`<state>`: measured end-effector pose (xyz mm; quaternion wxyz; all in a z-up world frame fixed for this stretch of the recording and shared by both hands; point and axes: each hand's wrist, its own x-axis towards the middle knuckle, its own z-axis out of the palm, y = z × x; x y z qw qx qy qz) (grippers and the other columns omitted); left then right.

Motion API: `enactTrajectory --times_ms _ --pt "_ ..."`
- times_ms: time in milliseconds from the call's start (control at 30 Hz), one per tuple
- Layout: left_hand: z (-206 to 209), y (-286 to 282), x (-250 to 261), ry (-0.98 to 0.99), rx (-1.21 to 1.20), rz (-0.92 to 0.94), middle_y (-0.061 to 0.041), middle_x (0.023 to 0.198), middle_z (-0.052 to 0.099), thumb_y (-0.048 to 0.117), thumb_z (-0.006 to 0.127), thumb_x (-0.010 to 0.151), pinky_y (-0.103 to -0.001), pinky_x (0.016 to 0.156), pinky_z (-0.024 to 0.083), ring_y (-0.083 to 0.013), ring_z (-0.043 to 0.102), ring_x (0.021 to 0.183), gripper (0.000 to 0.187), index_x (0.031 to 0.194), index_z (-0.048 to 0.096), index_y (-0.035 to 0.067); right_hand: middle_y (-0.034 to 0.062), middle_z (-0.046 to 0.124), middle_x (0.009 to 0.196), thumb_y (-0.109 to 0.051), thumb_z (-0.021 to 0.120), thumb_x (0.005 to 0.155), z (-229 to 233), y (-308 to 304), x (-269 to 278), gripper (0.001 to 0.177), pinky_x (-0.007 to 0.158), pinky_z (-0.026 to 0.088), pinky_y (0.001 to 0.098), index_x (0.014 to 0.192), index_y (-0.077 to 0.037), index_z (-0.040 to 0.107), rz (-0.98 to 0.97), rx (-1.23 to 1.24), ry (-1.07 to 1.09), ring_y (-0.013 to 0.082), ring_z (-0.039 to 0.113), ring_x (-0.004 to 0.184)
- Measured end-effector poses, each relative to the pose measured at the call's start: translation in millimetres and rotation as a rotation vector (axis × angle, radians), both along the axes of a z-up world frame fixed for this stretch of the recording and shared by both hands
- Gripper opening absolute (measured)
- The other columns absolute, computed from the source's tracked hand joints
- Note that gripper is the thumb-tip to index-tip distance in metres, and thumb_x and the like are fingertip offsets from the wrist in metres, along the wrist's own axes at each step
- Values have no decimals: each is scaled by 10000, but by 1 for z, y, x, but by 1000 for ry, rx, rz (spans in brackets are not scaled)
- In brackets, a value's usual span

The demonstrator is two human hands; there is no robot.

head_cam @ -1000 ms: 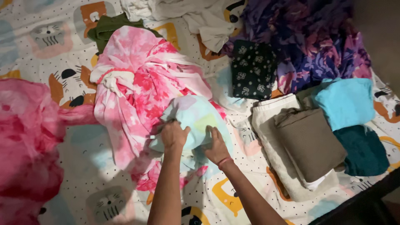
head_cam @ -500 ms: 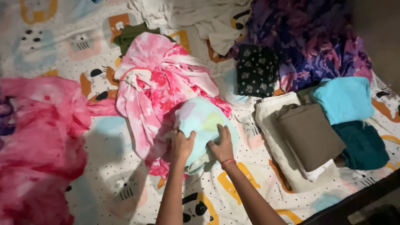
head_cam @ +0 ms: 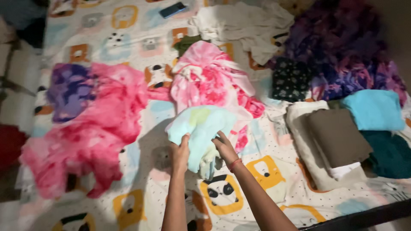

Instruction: The person folds clothes on a bed by hand and carries each folded garment to place onto a storage shelf.

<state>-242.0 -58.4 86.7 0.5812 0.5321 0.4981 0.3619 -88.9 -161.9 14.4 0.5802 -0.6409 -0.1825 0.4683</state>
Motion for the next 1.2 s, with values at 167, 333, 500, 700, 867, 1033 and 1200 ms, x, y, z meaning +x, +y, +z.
enactTrajectory --times_ms 167,333,500,700,867,1033,1200 --pt "44 12 -93 165 104 137 -194 1073 760 347 675 849 -431 860 522 -334 718 984 486 1156 706 -29 50 561 1469 -294 560 968 19 35 -95 623 1084 379 297 1543 -99 419 89 95 90 156 502 1329" --pt "69 28 -153 519 202 163 -308 902 725 431 713 881 -517 797 538 -458 719 914 517 988 744 -74 58 646 1348 -351 573 959 41 53 -170 537 1025 455 410 1430 -93 569 155 170 416 213 583 1247" --pt "30 31 -144 610 228 47 -301 892 715 434 683 873 -519 793 561 -461 723 889 500 978 737 -52 41 650 1354 -456 526 939 4 45 -179 570 1017 429 502 1404 -133 591 -7 -15 570 224 585 1241" --pt "-99 7 -114 483 -97 -181 -262 1340 596 478 683 858 -492 1020 449 -437 569 1228 754 1428 465 36 65 559 1502 -397 581 938 -79 14 -124 625 1161 320 365 1490 -107 545 -84 -220 -81 216 458 1420" --pt "-201 -19 -120 415 -59 -281 -252 1450 511 413 703 887 -460 1067 394 -407 484 1311 688 1427 485 47 121 631 1444 -365 647 894 -119 -14 -102 651 1137 389 346 1467 -68 556 -84 -368 -255 262 559 1370" --pt "-264 21 -153 645 95 -70 -177 1220 709 292 701 880 -417 1078 499 -342 642 1204 373 1164 696 50 166 596 1443 -373 734 829 -109 6 -122 723 1106 428 395 1472 -107 536 33 -445 -410 331 524 1372" --pt "-285 38 -185 427 -254 -214 -105 1230 679 338 632 860 -431 955 535 -280 634 1147 457 1256 676 113 301 367 1511 -358 880 658 -53 46 -164 966 1070 458 491 1479 -118 431 119 -288 -1000 463 463 1333"
